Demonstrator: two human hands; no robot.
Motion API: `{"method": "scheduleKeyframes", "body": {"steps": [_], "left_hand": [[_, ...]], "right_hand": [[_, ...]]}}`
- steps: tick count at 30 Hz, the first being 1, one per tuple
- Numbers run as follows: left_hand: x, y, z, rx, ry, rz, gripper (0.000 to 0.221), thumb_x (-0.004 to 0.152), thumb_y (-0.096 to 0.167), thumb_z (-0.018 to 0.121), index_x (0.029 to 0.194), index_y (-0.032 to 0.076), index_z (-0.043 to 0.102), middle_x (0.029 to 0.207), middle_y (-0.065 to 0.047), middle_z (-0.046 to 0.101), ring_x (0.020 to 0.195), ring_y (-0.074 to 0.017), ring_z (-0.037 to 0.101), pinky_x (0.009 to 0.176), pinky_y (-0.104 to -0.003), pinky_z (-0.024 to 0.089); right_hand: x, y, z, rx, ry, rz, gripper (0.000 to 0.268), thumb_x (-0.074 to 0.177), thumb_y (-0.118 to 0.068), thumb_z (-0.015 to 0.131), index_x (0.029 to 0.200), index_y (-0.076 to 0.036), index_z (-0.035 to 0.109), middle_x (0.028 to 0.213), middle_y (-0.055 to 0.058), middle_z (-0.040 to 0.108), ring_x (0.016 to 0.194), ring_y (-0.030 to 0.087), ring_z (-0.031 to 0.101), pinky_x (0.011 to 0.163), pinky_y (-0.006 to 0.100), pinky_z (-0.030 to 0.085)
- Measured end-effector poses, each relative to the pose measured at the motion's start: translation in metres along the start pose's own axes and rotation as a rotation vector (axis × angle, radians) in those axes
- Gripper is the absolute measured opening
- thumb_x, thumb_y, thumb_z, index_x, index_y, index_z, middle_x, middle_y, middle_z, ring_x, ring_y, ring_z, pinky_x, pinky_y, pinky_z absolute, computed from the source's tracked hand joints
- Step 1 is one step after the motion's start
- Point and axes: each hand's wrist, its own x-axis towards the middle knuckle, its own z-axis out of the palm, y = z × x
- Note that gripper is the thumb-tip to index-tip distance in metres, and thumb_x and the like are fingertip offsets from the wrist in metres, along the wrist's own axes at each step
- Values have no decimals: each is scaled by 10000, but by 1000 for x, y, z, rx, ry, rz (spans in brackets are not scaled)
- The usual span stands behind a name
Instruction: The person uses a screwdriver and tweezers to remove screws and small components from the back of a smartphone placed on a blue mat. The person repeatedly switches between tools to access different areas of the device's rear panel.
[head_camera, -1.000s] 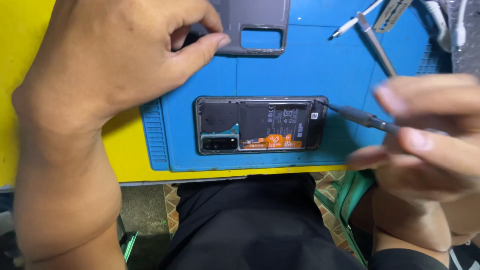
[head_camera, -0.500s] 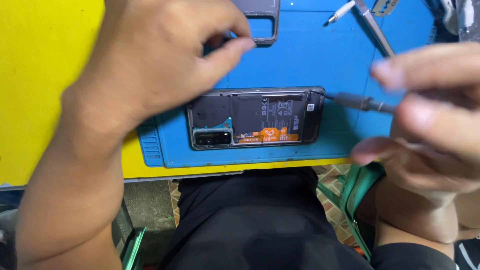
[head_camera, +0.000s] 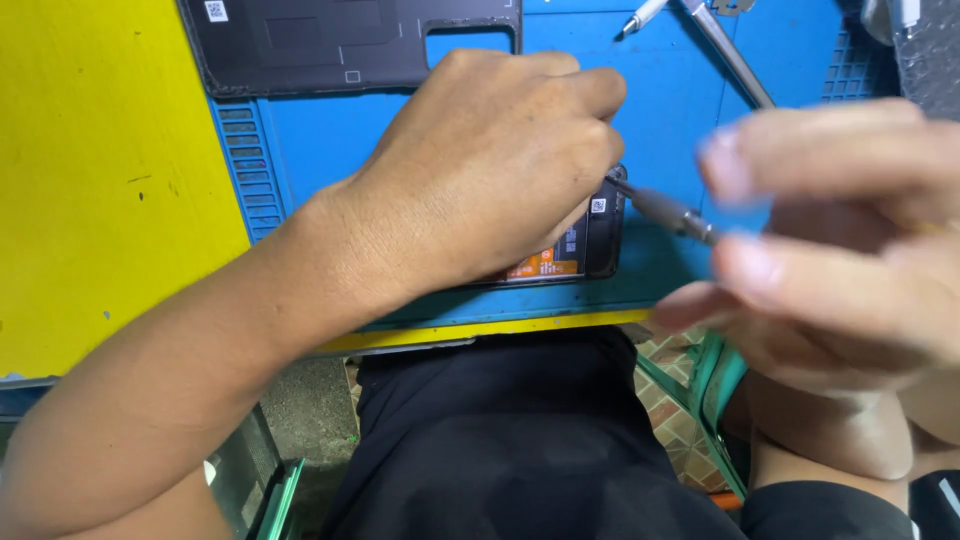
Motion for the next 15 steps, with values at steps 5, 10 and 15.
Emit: {"method": "scheduleKeyframes", "body": {"steps": [5,10,15], "left_hand": [[6,4,-4,-18,-63,-53,176,853,114,720,690,177,697,750,-1,600,709,-296,628,361,-476,437],[8,6,-4,-29,-95,-112,208,867,120,693,664,165,684,759,-7,627,696,-318,650,364,-490,462],[11,13,-3,-34,-97,-184,183,829,33,707,696,149,656,726,-23,621,635,-318,641,384,-490,477]], "right_hand": [[1,-9,15,83,153,171,408,1015,-116,667,1279,-13,373,1188,334,577,1114,458,656,1044,566,616],[-1,-19,6,42,77,210,247,939,15,844,1036,-94,644,995,196,655,995,348,703,1008,524,644],[5,-12,14,69,160,84,258,985,-93,834,1132,-115,622,1077,173,577,1054,351,643,1009,483,647]]}}
